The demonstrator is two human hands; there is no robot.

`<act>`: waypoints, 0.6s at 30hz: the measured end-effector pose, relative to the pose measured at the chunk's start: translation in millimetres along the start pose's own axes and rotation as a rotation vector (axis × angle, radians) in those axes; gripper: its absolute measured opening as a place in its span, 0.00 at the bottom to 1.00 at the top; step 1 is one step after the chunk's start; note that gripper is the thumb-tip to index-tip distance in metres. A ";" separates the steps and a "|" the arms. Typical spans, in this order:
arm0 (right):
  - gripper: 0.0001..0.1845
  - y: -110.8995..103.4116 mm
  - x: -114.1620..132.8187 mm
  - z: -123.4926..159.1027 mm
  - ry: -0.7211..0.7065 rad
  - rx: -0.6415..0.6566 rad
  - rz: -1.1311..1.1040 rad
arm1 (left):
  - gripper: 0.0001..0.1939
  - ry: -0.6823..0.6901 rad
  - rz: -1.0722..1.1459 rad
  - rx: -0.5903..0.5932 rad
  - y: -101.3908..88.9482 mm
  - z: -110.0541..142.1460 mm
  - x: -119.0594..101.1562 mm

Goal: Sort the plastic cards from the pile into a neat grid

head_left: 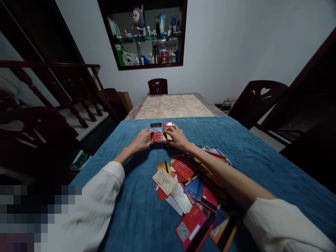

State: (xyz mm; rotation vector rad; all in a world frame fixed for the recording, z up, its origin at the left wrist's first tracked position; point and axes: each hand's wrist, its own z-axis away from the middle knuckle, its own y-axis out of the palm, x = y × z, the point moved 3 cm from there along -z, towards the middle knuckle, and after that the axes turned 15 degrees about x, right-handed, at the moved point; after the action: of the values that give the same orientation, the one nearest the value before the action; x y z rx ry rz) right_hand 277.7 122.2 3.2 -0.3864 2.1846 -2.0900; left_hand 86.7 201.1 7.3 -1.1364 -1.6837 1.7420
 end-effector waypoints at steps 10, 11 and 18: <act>0.19 13.3 0.8 -50.5 0.059 0.136 -0.042 | 0.19 -0.125 0.017 0.145 3.7 -23.2 47.5; 0.20 15.1 0.2 -53.8 0.066 0.146 -0.044 | 0.19 -0.134 0.020 0.152 4.8 -25.6 50.3; 0.18 25.6 -2.1 -64.0 0.098 0.187 -0.043 | 0.18 -0.148 0.025 0.200 14.5 -35.2 61.3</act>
State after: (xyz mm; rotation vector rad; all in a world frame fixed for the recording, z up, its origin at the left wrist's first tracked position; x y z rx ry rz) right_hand 261.3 185.5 -18.8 -0.3235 2.0223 -2.3592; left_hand 84.3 268.5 -18.2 -0.9636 -1.5404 2.0028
